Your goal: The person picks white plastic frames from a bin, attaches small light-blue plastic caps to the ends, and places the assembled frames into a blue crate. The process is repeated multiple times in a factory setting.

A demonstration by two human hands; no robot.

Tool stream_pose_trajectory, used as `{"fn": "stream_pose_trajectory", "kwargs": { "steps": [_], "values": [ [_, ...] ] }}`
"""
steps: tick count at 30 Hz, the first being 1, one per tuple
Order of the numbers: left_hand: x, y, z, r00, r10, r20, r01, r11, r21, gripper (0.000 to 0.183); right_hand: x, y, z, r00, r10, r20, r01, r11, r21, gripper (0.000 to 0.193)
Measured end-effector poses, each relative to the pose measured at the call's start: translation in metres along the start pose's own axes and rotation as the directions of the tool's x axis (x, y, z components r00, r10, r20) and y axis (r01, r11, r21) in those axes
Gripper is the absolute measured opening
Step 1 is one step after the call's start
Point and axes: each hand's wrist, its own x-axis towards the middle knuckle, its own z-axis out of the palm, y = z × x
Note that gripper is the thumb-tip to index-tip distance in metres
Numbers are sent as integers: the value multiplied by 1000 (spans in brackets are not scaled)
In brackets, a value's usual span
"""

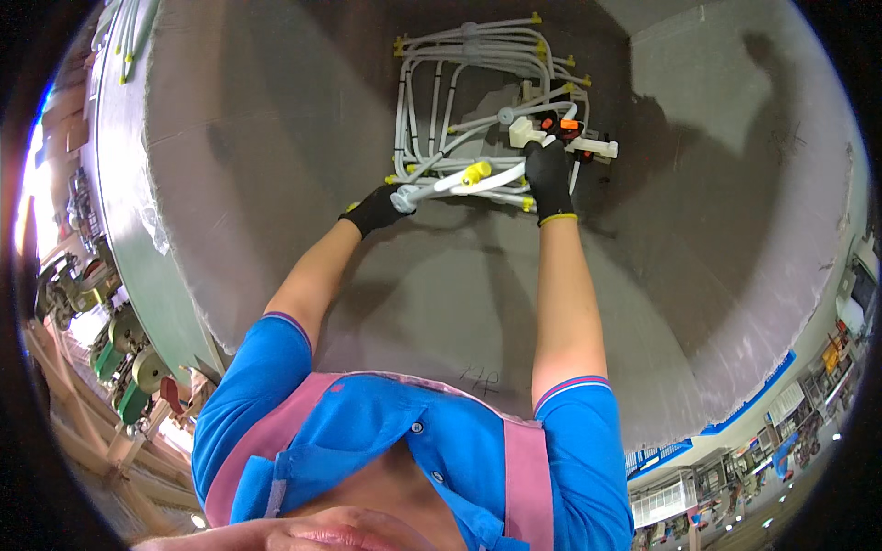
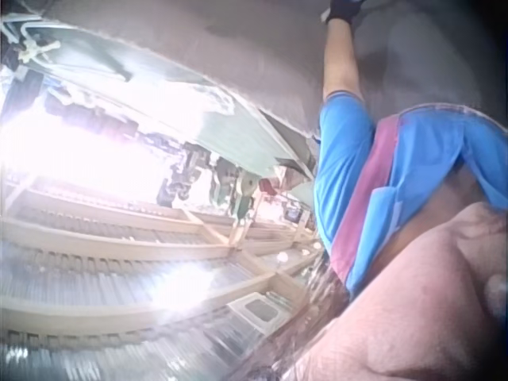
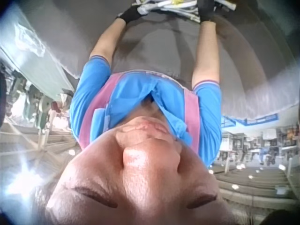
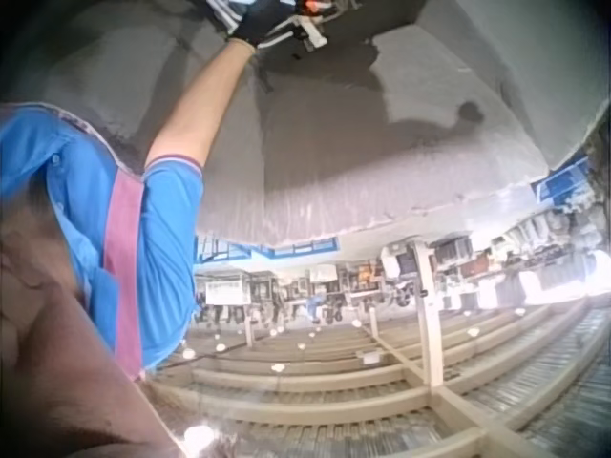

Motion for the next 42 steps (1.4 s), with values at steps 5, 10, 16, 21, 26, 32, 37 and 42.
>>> {"fn": "stream_pose_trajectory", "kwargs": {
  "steps": [5,10,16,21,26,32,37,42],
  "values": [
    [-20,64,-29,996,55,-72,-53,998,31,29,-15,15,-9,998,-63,25,56,973,223,26],
    [-20,70,-25,989,126,-74,-118,987,108,28,-27,28,-14,996,-19,92,6,990,137,18],
    [-28,79,-50,991,99,-93,-110,986,-127,27,-16,-14,-11,967,-252,-32,252,944,214,20],
    [-31,120,-93,993,42,-111,-68,969,-236,32,-4,-77,-38,948,-264,-176,300,927,226,20],
    [-31,153,-121,979,121,-164,-147,976,-158,33,-20,-105,-86,932,-346,-107,362,880,308,26],
    [-20,164,-87,967,160,-201,-222,913,-341,29,-29,-125,-93,952,-256,-168,305,850,430,22],
    [3,177,-33,996,85,-29,-90,936,-341,36,-13,-127,-93,992,-69,-108,116,848,517,23],
    [-23,185,-7,987,142,71,-73,807,-586,36,3,-111,-75,968,-99,-230,190,891,413,17]
  ]
}}
